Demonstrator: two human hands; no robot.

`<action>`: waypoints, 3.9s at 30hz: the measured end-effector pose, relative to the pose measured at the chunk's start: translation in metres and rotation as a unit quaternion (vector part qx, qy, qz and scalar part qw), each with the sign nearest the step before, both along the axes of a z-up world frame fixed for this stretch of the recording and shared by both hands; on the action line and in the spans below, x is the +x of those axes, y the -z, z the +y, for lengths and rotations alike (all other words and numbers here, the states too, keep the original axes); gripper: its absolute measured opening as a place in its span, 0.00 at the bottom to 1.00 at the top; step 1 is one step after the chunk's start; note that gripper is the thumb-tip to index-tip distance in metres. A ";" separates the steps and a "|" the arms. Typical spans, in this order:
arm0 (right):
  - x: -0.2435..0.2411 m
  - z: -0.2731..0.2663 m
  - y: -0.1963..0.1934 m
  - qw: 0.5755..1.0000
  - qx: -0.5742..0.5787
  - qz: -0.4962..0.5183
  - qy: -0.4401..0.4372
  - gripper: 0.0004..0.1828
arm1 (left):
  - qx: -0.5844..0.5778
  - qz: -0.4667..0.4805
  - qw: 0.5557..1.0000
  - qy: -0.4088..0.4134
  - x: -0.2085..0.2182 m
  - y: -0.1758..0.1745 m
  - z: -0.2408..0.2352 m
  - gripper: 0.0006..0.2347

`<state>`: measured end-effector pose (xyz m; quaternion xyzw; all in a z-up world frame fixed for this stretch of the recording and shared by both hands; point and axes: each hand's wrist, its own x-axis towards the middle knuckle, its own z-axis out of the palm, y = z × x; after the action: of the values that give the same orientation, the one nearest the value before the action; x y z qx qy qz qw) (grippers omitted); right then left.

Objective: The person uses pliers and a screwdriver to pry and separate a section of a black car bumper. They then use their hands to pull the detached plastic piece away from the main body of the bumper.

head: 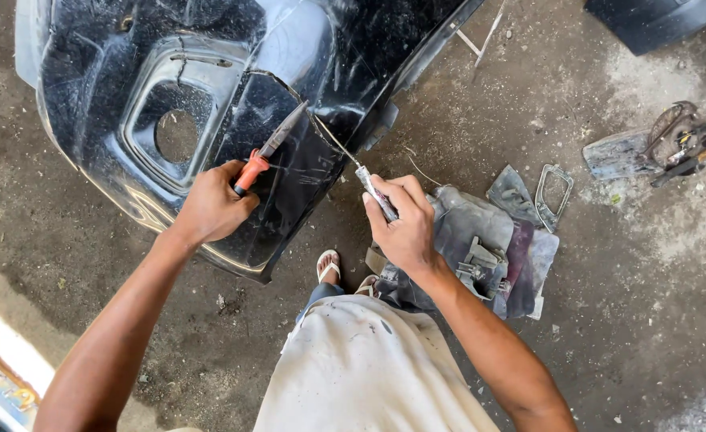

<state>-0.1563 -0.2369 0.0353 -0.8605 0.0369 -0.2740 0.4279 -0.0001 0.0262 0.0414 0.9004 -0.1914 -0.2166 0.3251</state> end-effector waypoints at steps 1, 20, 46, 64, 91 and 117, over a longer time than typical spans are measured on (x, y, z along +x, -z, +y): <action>0.000 0.000 -0.003 1.000 0.000 0.000 0.002 0.14 | 0.000 0.000 1.000 0.002 0.000 -0.004 0.000 0.19; 0.002 0.002 -0.006 1.000 -0.012 0.019 -0.004 0.14 | 0.038 -0.037 0.999 -0.003 0.004 -0.004 0.000 0.17; 0.022 -0.015 -0.007 0.986 -0.161 0.021 -0.043 0.16 | -0.012 0.001 0.999 0.038 -0.007 0.052 -0.006 0.21; 0.026 0.006 -0.040 0.822 -0.561 -0.017 -0.090 0.06 | 0.013 -0.014 1.000 0.001 -0.010 0.067 -0.011 0.16; 0.023 0.027 -0.041 0.811 -0.573 0.120 -0.017 0.19 | -0.056 0.029 0.996 0.056 0.009 0.080 0.001 0.19; 0.061 0.016 -0.057 0.823 0.306 0.477 0.041 0.16 | -0.021 0.067 0.996 0.062 0.003 0.077 -0.008 0.23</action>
<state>-0.0955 -0.2211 0.0924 -0.7066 0.3535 0.1789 0.5863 0.0031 0.0181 -0.0358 0.8634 -0.2295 -0.2918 0.3418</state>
